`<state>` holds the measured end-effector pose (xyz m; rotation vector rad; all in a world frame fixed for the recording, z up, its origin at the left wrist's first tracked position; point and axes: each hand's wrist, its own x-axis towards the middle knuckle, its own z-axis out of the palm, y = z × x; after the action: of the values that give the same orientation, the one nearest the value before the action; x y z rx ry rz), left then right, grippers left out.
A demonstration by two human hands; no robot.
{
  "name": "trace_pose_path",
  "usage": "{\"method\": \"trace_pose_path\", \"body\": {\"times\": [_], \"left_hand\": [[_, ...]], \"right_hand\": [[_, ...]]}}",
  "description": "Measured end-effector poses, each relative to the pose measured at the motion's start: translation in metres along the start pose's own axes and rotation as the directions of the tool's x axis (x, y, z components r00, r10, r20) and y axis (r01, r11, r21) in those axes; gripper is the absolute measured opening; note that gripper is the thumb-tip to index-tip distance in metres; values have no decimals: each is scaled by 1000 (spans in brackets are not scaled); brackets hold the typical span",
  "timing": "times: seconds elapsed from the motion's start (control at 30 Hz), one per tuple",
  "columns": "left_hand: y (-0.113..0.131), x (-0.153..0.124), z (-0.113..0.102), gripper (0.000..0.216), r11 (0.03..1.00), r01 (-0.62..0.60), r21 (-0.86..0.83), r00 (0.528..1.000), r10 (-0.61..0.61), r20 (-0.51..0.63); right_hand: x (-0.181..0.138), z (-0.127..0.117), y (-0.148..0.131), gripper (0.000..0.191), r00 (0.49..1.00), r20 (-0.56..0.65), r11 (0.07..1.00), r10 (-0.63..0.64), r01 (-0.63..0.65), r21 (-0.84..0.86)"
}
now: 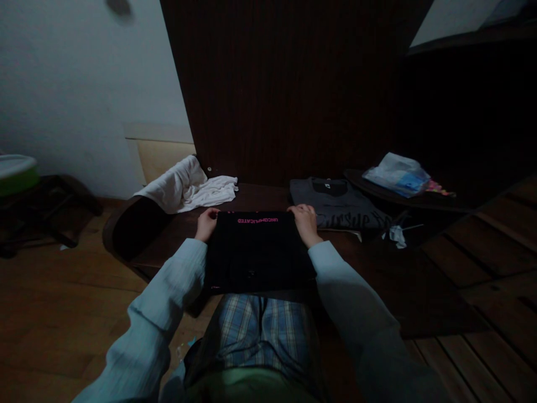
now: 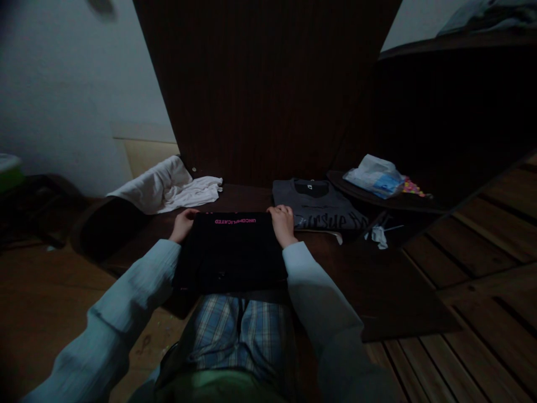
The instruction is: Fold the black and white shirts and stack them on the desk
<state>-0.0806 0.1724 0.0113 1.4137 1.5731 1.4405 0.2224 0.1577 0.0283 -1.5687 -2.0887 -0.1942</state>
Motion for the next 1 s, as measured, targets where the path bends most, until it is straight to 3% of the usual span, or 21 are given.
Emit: {"method": "trace_pose_path", "body": {"times": [0.2,0.4,0.57,1.0], "left_hand": [[-2,5,-1,8,995,13,-101,1000,-15,-22],[6,0,-2,19,979,-49,-200,994,66,83],[7,-1,1,23,980,-69,-187,991,89,100],[-2,2,-5,17,978,-84,-192,994,69,-82]], "right_hand": [[3,8,1,28,994,-58,996,91,-90,15],[-2,13,3,30,987,-161,1000,11,-7,25],[-2,16,4,29,984,-177,998,12,0,63],[-1,14,2,22,939,-332,945,93,22,326]]}}
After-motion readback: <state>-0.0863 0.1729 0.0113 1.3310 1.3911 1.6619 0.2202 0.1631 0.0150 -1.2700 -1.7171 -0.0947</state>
